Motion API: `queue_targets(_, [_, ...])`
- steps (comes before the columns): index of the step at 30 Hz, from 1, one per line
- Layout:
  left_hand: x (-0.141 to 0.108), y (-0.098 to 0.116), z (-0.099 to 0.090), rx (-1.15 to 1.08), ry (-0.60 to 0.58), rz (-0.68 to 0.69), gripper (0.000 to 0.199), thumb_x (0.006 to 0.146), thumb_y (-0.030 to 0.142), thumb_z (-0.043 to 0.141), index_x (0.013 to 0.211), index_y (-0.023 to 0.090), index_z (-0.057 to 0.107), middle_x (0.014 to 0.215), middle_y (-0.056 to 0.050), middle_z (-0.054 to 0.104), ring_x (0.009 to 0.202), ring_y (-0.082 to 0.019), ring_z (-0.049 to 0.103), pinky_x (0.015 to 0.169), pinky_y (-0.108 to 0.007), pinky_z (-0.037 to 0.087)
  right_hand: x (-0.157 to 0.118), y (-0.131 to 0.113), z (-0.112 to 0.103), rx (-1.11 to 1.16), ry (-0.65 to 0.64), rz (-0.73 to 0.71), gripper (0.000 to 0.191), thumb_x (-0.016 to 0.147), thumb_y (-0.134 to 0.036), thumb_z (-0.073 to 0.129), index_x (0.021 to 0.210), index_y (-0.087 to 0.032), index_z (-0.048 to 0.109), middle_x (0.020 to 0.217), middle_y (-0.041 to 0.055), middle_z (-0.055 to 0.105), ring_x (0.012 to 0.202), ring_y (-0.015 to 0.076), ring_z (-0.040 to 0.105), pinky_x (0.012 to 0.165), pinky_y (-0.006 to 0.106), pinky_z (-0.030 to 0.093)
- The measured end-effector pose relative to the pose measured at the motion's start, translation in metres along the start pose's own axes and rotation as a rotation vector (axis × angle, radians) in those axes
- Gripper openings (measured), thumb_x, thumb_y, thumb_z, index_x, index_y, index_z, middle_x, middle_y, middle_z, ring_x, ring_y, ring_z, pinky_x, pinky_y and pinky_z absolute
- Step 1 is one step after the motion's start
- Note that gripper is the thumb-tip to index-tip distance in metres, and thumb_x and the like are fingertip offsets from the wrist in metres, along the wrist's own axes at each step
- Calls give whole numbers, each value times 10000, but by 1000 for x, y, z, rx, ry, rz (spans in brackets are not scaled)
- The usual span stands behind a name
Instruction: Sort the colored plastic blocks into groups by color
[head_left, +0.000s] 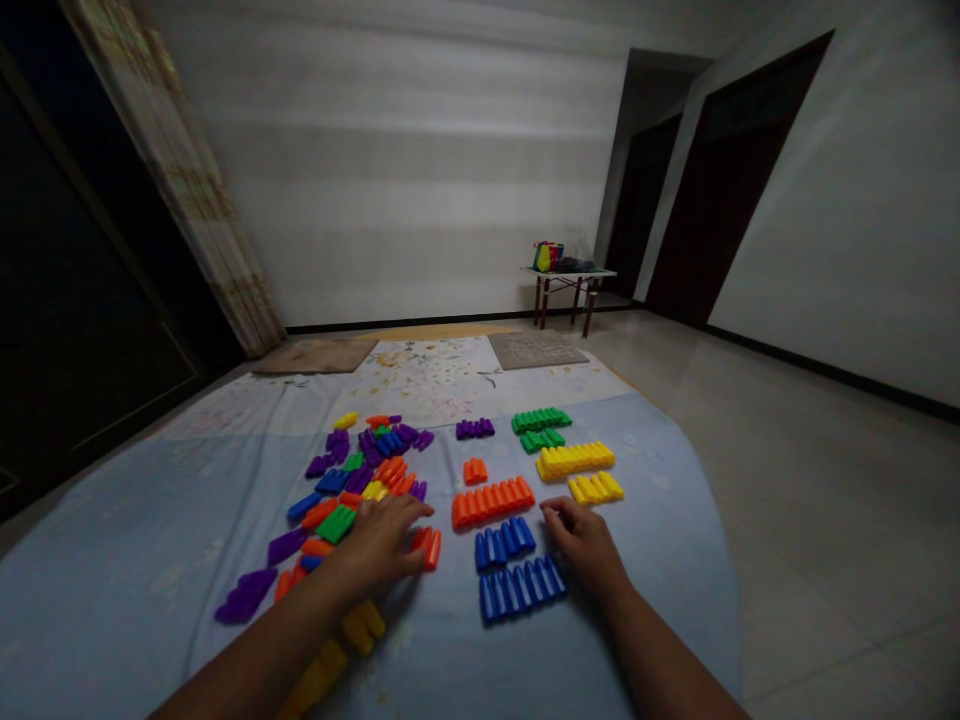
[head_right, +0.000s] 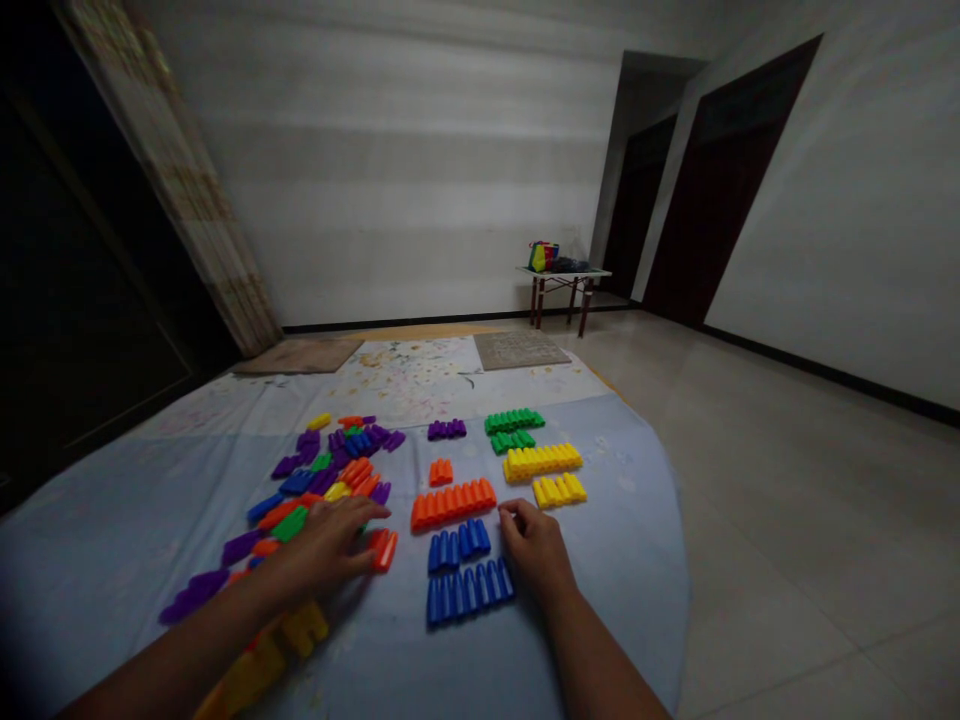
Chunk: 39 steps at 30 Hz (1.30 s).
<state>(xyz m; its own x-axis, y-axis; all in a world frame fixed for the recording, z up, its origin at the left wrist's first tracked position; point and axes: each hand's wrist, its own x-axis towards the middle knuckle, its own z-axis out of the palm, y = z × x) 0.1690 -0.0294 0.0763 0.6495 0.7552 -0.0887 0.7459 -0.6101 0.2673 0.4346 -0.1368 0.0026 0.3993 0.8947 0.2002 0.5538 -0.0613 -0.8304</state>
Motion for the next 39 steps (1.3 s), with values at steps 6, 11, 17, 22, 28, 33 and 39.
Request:
queue_targets(6, [1,-6,-6,46,-141,92,398,692,405,603,1067,273,619,1100,-46,629,1078,-253,497,957,-390,291,1,-1,1,7,-8,11,356,828,-435,431,852,-175,672,654,31,663,590,181,588,553,255,414])
queue_targets(11, [28,-5,-21,14,-36,33,435,727,441,549,1109,237,590,1138,-49,626,1077,-235,516,949,-361,304,1,-3,2,8,-4,0,315,843,-382,426,846,-178,666,629,19,642,564,170,570,535,250,390])
queue_targets(17, [90,35,-23,-5,87,-2,477,743,362,534,1189,193,530,1223,-77,590,1144,-240,494,979,-397,283,3,1,3,7,-9,13,320,838,-381,432,857,-171,673,626,22,639,556,168,568,527,246,386])
queue_targets(22, [130,61,1,19,59,6,479,713,307,561,1184,221,536,1245,-65,581,1161,-247,483,973,-411,287,2,1,3,36,-4,26,311,842,-371,435,862,-168,670,657,27,659,588,167,585,545,236,397])
queue_targets(28, [150,64,16,80,-5,-19,434,653,423,634,1049,248,615,1113,-65,650,1069,-272,533,942,-424,304,1,-6,1,65,2,15,287,845,-339,441,837,-162,667,707,38,675,632,165,603,581,225,409])
queue_targets(33, [151,63,21,97,-38,-27,465,627,511,639,998,232,645,1054,-92,667,1041,-305,541,914,-451,325,3,-6,2,61,10,35,283,843,-337,443,835,-169,669,680,31,668,611,164,595,562,226,395])
queue_targets(39, [138,56,5,15,32,-61,567,645,415,647,1180,250,555,1172,-53,630,1106,-247,530,944,-380,341,1,-3,2,69,-4,22,308,841,-370,436,849,-165,665,644,28,650,584,169,583,546,235,396])
